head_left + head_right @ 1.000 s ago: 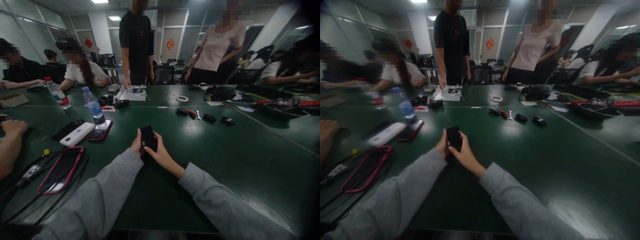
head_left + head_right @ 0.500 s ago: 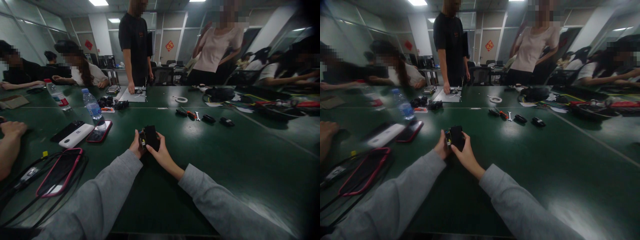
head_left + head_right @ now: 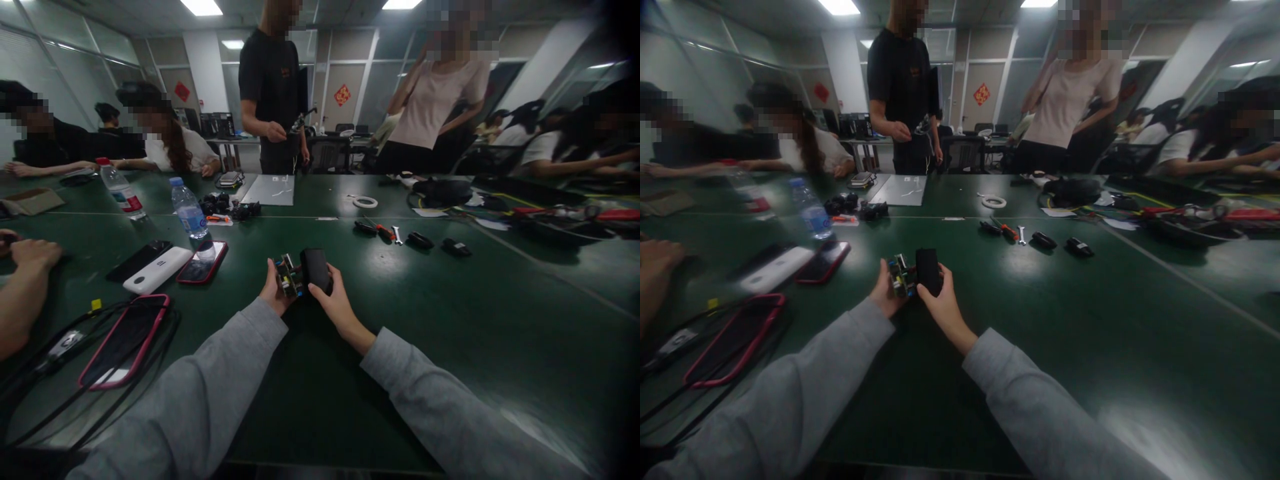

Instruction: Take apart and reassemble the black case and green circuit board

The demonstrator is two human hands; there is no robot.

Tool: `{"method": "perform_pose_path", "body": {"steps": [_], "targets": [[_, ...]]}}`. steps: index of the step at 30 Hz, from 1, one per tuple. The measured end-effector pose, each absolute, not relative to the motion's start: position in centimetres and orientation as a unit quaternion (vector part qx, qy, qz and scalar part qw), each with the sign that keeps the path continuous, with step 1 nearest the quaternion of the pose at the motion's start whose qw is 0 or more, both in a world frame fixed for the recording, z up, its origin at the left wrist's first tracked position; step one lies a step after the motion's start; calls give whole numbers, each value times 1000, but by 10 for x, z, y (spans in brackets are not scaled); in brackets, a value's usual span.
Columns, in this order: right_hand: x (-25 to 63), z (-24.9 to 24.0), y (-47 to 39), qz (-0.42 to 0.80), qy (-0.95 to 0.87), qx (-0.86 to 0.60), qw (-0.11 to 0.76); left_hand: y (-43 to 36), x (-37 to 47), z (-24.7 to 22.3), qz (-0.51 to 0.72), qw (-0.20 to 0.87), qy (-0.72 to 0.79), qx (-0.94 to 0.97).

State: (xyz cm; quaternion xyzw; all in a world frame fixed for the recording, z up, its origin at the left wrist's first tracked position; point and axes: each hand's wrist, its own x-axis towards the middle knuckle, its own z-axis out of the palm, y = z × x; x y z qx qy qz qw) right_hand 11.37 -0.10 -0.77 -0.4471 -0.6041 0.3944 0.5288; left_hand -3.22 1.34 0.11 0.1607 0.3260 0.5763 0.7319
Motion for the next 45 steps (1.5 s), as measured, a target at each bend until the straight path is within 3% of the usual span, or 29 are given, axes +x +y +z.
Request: {"method": "perform_pose_path", "body": {"steps": [7,13,23,38,45], "targets": [[123,-1,5,455,-590,-431,509,15,-34,-4,582,733,313,160],[126,-8,12,380,-612,-481,500,15,-35,-5,580,741,297,160],[134,-8,21,430,-574,-455,527,14,-37,0,571,751,303,133],[155,-13,40,313,-701,-491,411,13,-42,6,568,754,305,124],[155,-3,32,171,-684,-517,486,7,-39,14,574,748,308,125]]}}
